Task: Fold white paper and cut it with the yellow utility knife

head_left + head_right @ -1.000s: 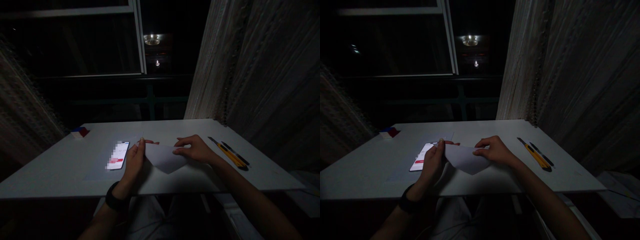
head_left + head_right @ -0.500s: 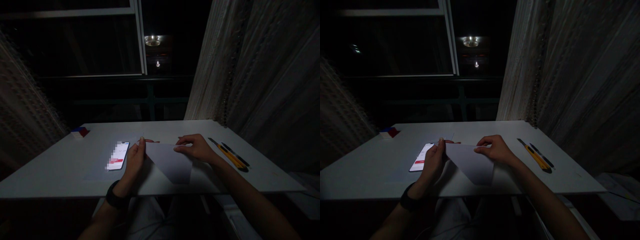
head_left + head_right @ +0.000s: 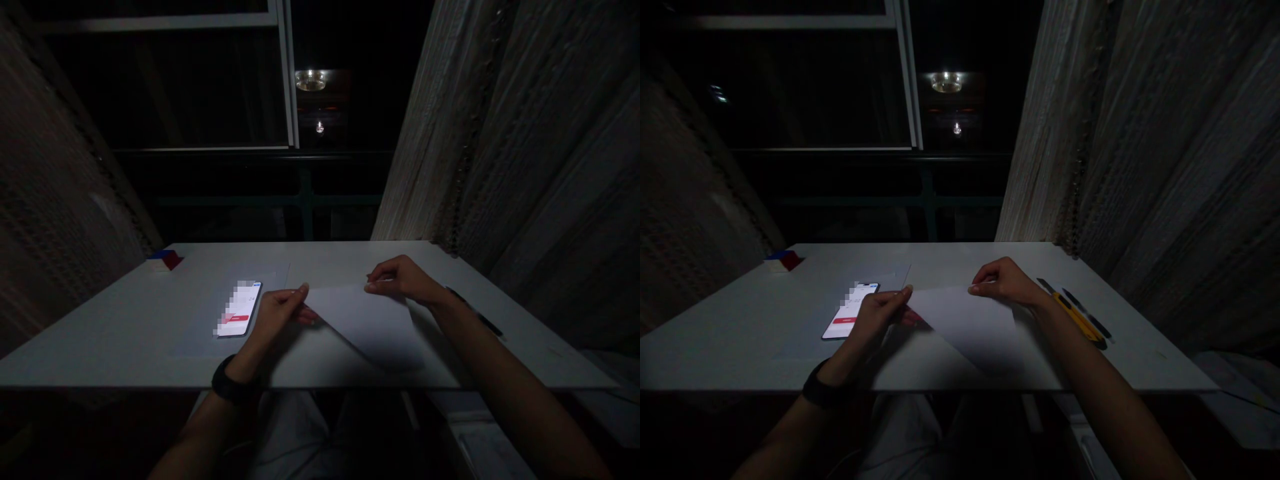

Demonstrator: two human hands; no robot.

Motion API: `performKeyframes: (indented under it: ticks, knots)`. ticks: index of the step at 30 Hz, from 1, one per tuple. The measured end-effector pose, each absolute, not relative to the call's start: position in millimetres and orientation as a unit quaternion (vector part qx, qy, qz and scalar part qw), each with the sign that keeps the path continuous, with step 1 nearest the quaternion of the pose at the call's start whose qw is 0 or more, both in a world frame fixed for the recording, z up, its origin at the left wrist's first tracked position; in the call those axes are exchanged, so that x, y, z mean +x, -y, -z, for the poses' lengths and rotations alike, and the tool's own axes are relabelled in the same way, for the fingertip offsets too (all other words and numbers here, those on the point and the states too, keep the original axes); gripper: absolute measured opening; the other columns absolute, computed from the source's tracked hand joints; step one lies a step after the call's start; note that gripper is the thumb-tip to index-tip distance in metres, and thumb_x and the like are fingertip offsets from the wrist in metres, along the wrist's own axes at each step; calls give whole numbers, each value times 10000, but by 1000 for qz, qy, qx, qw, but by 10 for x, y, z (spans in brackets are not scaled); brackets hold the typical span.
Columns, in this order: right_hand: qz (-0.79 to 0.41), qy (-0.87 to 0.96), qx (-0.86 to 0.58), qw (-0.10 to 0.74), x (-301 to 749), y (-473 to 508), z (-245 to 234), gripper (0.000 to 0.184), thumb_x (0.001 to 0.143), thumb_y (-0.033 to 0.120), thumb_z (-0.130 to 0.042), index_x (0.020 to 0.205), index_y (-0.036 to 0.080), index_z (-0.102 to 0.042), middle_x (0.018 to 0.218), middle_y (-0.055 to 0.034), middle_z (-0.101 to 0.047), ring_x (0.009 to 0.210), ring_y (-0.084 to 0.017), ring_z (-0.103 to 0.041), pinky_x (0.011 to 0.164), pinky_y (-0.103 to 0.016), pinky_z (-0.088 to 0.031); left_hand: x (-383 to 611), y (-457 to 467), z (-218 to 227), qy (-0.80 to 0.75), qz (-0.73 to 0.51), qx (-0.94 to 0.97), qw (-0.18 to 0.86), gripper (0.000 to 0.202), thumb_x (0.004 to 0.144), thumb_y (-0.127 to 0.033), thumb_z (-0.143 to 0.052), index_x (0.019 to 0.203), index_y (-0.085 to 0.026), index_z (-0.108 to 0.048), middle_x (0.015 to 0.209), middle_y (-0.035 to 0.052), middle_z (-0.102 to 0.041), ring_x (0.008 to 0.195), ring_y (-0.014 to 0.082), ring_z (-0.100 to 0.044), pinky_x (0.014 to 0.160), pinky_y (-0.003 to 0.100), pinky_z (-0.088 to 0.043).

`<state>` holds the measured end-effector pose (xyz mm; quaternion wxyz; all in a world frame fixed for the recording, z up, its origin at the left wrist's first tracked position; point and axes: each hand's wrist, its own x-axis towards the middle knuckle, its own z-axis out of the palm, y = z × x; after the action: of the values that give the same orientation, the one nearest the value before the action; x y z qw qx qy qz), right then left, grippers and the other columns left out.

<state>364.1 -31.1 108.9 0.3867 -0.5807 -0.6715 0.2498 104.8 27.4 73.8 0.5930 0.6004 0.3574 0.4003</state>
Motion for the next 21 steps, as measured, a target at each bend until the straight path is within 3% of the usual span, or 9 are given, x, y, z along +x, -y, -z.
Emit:
performKeyframes:
  ticks: [3,7,11,13,15,17,19,21]
  knots:
    - [-229,668,-617,348,3697,143,-1025,277,681,379,-688,797,128,-687,732,-57,-696,691,-183,-638,634,-287,-474,1138,-335,-614,-409,-378,573,601,371,696,-460,-696,639,-98,-642,578,87,-663,486,168,-635,465,253,-518]
    - [44,656,-681,324,3522,158,-824,215,808,317,-578,930,157,-652,963,-93,-683,948,-220,-594,830,-341,-413,1258,-457,-348,-429,-381,522,631,337,719,-396,-701,654,-82,-598,580,107,-658,512,174,-651,495,254,-538]
    - [28,733,-656,176,3148,426,-518,240,896,342,-448,894,176,-621,863,-63,-678,765,-165,-608,686,-265,-394,1248,-503,-232,-437,-354,548,619,306,745,-363,-678,826,-73,-626,615,106,-668,584,196,-674,596,307,-560]
    - [18,756,-644,114,3011,524,-369,245,902,331,-427,867,176,-614,846,-66,-678,721,-161,-611,642,-260,-377,1190,-470,-255,-456,-330,647,514,347,760,-353,-652,978,-85,-630,700,115,-690,689,231,-687,685,367,-554]
    - [16,768,-634,85,2951,560,-255,249,908,313,-410,861,168,-608,840,-71,-673,739,-167,-614,642,-260,-371,1135,-403,-293,-457,-324,765,317,390,773,-350,-625,1093,-127,-613,913,145,-697,908,280,-659,822,437,-507]
    - [12,773,-629,82,2956,550,-193,249,913,301,-400,875,159,-601,850,-77,-668,765,-170,-615,657,-260,-373,1122,-328,-316,-417,-322,839,135,388,818,-346,-564,1160,-166,-588,1207,160,-593,1170,315,-510,962,485,-407]
    - [3,778,-622,90,2992,522,-180,245,917,294,-396,892,153,-594,856,-79,-666,769,-166,-615,666,-260,-375,1171,-285,-308,-343,-294,891,51,355,884,-320,-460,1187,-171,-572,1335,137,-498,1300,296,-361,1042,474,-323]
    - [-6,782,-615,97,3029,499,-198,239,919,285,-392,895,147,-586,848,-78,-668,759,-161,-618,670,-257,-376,1267,-299,-273,-260,-243,934,35,363,926,-285,-375,1232,-176,-536,1358,107,-481,1346,254,-289,1082,446,-272]
